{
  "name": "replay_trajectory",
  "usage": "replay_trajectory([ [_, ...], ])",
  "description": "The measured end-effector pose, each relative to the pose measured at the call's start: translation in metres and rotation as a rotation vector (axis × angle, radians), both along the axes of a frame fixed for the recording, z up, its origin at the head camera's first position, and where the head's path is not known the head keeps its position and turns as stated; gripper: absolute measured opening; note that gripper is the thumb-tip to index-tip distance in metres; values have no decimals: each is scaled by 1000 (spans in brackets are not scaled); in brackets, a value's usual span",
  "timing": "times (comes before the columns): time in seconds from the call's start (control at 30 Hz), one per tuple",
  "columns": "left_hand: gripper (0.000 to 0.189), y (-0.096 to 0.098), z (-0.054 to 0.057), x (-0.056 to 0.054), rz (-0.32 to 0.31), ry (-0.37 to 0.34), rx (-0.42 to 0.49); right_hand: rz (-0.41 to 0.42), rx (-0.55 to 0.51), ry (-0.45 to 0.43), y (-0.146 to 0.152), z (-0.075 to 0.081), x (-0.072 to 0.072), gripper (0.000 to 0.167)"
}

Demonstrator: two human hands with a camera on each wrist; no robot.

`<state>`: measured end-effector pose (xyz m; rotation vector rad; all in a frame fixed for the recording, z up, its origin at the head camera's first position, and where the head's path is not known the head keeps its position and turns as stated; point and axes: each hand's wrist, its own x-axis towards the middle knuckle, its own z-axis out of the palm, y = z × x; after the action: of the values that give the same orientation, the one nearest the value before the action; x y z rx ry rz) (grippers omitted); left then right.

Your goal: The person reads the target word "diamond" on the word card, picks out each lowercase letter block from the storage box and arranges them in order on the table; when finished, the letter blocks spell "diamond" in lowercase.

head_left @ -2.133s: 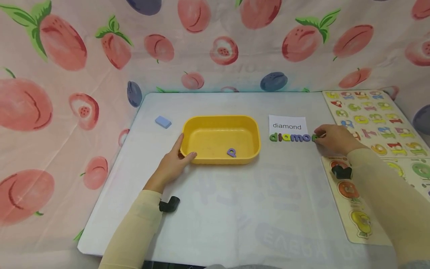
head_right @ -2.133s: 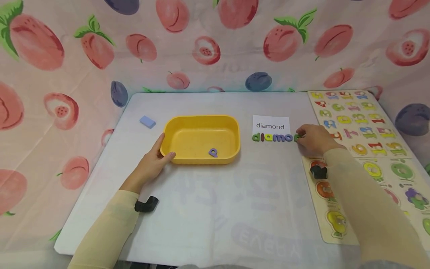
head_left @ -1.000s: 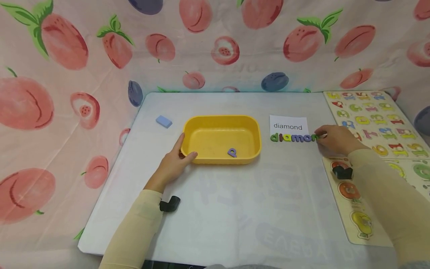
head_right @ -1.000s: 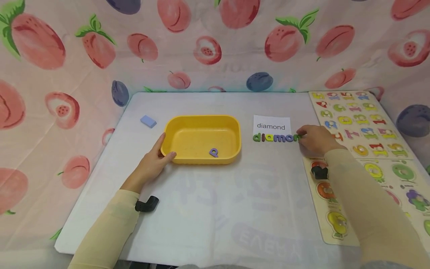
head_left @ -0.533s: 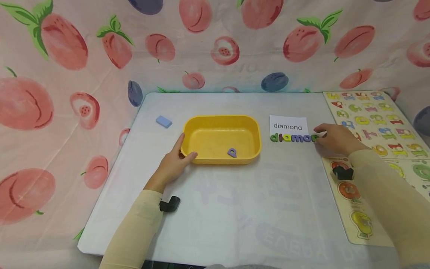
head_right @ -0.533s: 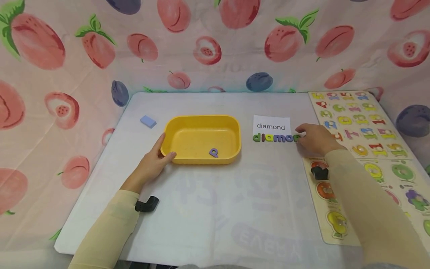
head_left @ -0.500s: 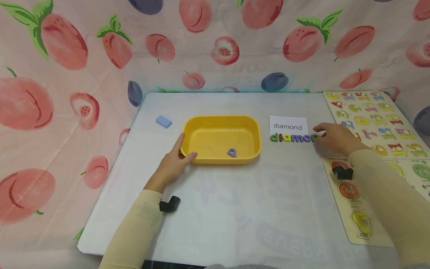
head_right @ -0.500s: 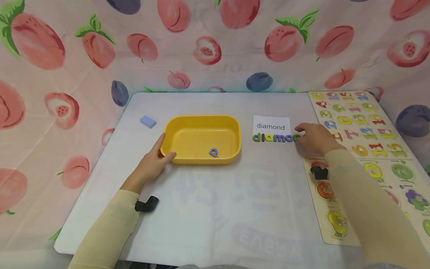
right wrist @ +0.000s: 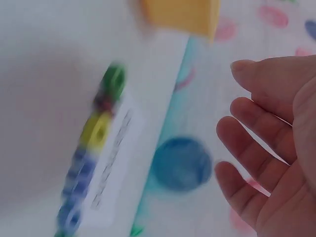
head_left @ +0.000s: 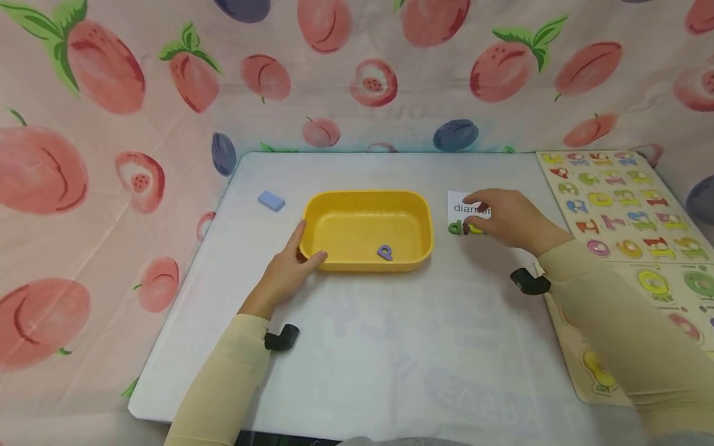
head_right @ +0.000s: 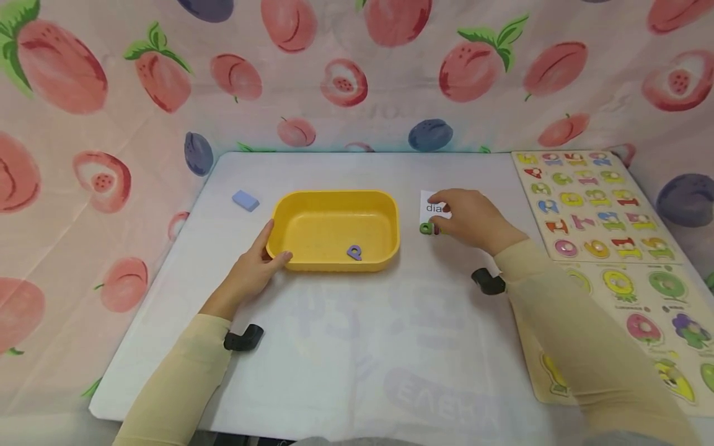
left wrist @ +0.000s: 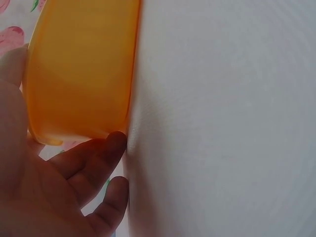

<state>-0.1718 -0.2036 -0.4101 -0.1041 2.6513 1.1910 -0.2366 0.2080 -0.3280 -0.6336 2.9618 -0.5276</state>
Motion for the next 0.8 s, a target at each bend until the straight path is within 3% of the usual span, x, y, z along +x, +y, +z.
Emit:
replay_trajectory([
  [0.3, 91, 1, 1, -1, -1, 7, -7, 174, -66, 21, -63, -3, 4, 39],
  [0.6, 91, 1, 1, 1, -6, 6, -2, 250, -95, -46, -103, -13, 1, 39],
  [0.8, 91, 0, -1, 1, 4, 9, 3, 243, -77, -135, -121, -25, -2, 40],
])
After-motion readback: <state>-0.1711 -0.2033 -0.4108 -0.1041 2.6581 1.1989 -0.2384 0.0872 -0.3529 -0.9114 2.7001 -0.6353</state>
